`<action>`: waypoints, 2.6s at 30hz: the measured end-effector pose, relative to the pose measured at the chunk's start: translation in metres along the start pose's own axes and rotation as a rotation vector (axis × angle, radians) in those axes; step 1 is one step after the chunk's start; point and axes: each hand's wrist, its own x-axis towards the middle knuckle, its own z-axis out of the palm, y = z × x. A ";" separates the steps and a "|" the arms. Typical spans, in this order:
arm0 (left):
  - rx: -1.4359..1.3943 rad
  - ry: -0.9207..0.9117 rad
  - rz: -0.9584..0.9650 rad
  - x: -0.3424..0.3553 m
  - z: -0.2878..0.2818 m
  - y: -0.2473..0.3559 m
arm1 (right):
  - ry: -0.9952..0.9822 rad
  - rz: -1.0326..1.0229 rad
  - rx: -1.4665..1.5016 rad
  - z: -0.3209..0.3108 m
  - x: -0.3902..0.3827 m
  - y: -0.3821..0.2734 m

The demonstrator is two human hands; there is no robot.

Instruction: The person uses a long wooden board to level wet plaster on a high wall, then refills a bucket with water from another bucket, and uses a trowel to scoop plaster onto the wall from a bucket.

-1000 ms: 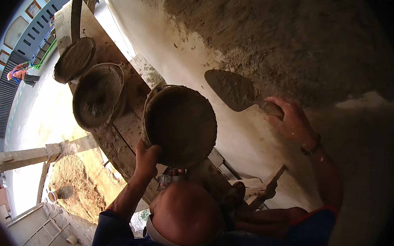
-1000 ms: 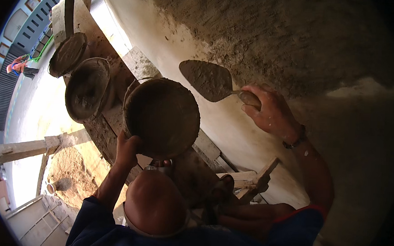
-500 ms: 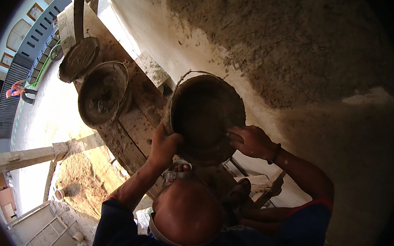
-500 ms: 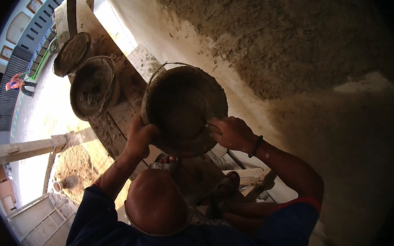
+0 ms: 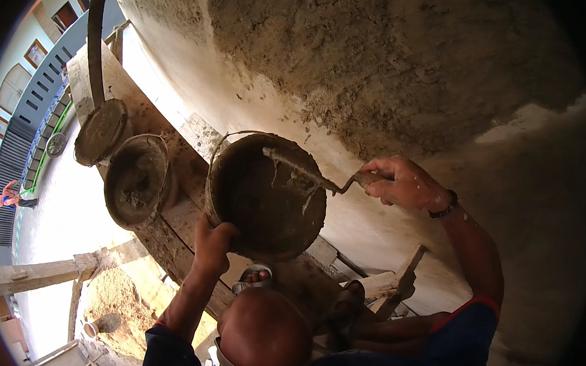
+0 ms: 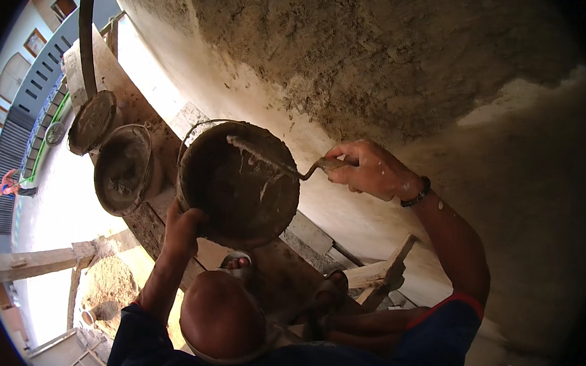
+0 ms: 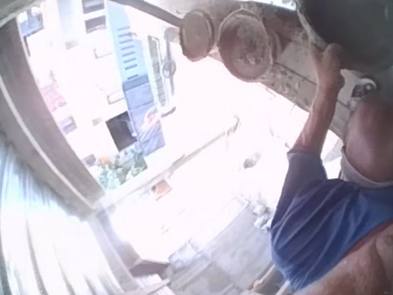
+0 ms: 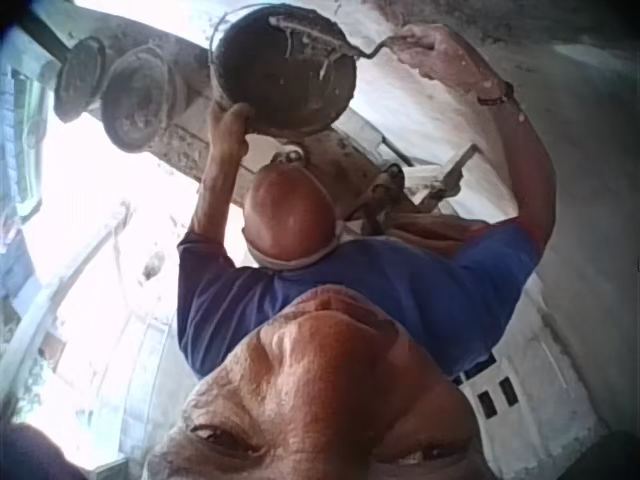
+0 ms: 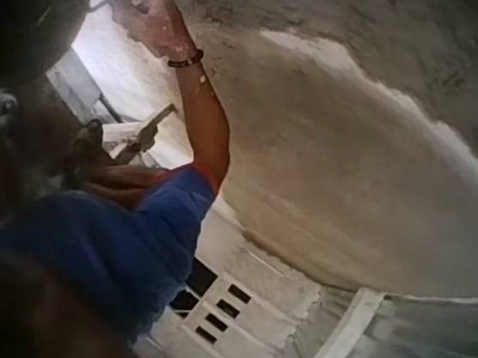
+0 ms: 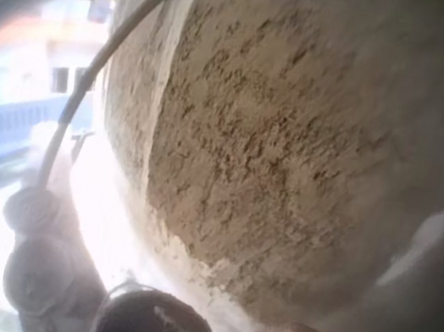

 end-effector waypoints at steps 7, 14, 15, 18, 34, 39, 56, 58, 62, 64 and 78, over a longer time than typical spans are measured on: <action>0.019 0.035 -0.032 0.002 0.001 -0.017 | 0.864 -0.358 -0.408 -0.084 -0.046 -0.005; 0.070 -0.089 -0.007 0.006 0.023 -0.022 | 0.425 -0.291 -0.550 0.023 -0.059 0.015; 0.121 -0.120 -0.002 0.006 0.028 -0.020 | 0.441 -0.300 -0.738 0.038 -0.052 0.023; 0.190 -0.163 0.016 0.001 0.044 -0.008 | 0.495 -0.335 -0.993 0.071 -0.016 0.050; 0.237 -0.211 0.033 -0.001 0.065 0.014 | 0.301 -0.433 -0.302 0.071 -0.037 0.064; 0.186 -0.164 0.020 0.000 0.054 0.009 | 0.200 -0.316 -0.195 0.020 -0.069 0.019; 0.245 -0.204 -0.008 0.004 0.070 0.005 | 0.530 -0.188 -0.567 0.008 -0.088 0.042; 0.275 -0.272 0.014 0.005 0.074 0.004 | 0.597 -0.249 -0.929 0.045 -0.067 0.061; 0.349 -0.294 0.121 0.012 0.081 -0.006 | 0.627 -0.265 -1.198 0.081 -0.029 0.085; 0.254 -0.344 0.099 0.008 0.089 -0.010 | 0.338 -0.163 -0.884 0.095 -0.019 0.091; 0.295 -0.306 -0.028 0.002 0.096 -0.017 | 0.441 -0.346 -0.289 0.074 -0.077 0.095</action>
